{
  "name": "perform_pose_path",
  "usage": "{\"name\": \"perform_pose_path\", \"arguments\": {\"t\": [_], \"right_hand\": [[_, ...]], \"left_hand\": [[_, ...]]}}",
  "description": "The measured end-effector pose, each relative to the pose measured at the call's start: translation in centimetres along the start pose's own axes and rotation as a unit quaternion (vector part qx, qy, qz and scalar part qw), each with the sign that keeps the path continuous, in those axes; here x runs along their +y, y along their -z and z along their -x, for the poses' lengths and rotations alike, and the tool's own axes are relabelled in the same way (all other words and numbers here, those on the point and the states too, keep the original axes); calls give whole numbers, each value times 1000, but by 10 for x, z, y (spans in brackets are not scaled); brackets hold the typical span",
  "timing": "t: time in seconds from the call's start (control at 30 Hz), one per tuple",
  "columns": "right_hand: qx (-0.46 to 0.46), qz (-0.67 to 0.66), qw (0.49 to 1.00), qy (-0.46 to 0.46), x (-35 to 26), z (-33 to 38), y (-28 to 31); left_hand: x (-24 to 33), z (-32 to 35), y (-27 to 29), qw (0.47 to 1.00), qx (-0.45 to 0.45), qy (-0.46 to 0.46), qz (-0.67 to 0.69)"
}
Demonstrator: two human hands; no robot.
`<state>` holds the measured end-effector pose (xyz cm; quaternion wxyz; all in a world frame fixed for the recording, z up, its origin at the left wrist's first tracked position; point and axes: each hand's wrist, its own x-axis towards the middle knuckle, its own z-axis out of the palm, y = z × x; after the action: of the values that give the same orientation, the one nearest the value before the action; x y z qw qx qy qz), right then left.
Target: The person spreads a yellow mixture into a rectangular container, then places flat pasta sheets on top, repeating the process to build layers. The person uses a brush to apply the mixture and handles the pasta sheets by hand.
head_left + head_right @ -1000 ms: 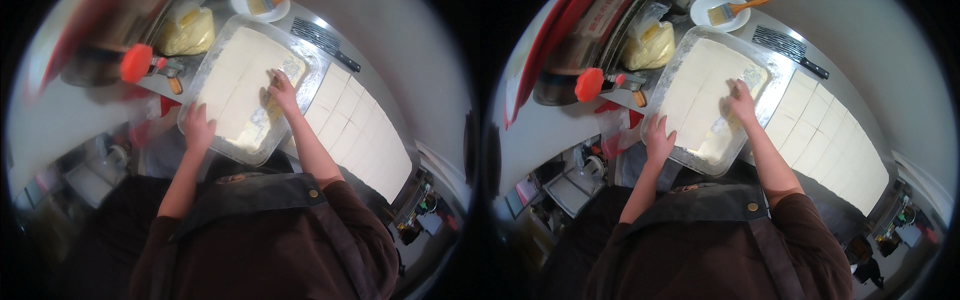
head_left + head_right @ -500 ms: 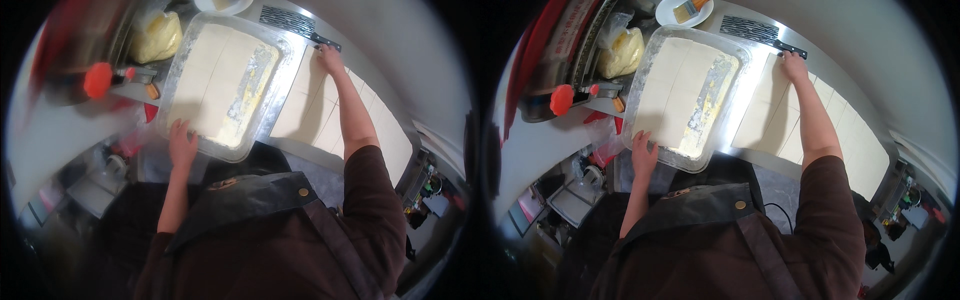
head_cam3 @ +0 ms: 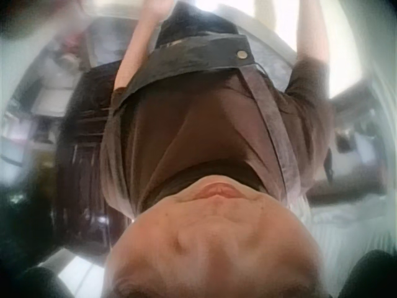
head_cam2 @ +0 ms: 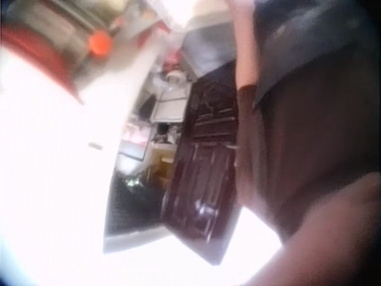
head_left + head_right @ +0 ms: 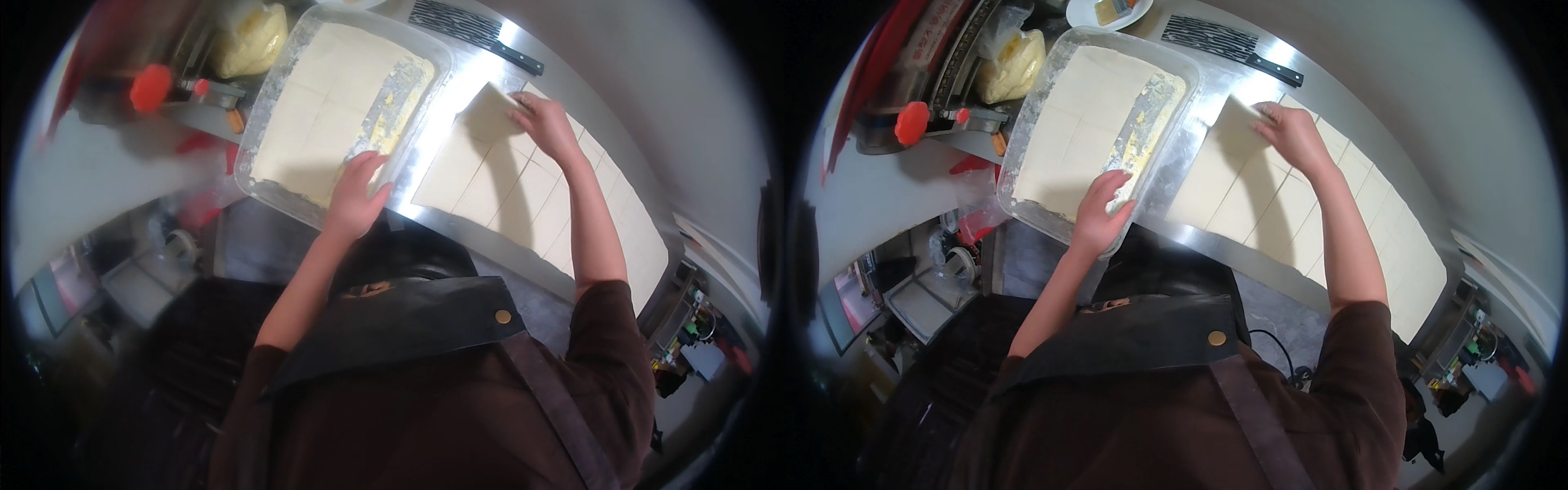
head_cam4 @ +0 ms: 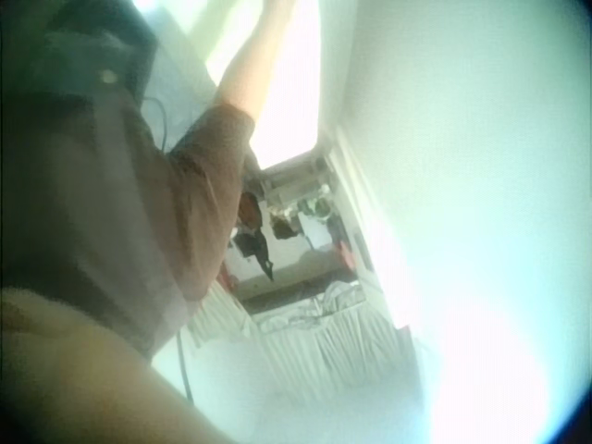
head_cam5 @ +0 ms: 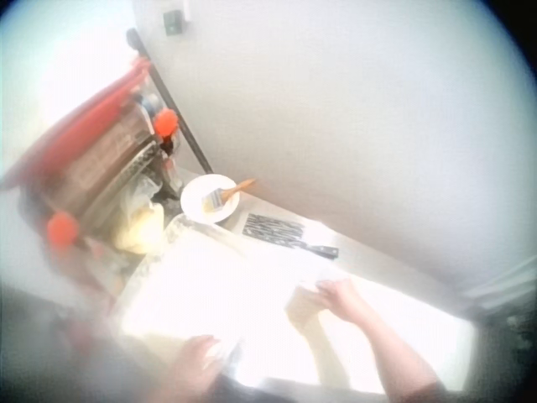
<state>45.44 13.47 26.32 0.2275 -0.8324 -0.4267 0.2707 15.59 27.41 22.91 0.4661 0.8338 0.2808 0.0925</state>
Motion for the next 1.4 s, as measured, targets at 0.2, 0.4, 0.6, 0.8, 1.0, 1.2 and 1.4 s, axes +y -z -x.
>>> {"name": "perform_pose_path", "arguments": {"t": [0.2,0.4,0.6,0.8,1.0,1.2,1.4], "right_hand": [[-94,-68,957,265,-106,69,67],[-34,-186,961,202,-129,33,92],[-43,-197,979,-14,-106,-78,3],[-104,-74,987,-100,-58,-146,-74],[-77,169,982,-38,-53,-166,-95],[-59,243,965,-80,-53,-159,-100],[-62,299,950,-67,-65,-154,-94]], "left_hand": [[28,-24,-47,981,-158,-28,111],[12,5,-22,902,-344,134,225],[-36,17,36,884,-196,270,327],[-96,-8,32,867,-242,272,339],[-127,-9,2,847,-136,385,339],[-105,-10,2,909,-140,364,149],[-99,-13,4,911,-75,353,200]]}}
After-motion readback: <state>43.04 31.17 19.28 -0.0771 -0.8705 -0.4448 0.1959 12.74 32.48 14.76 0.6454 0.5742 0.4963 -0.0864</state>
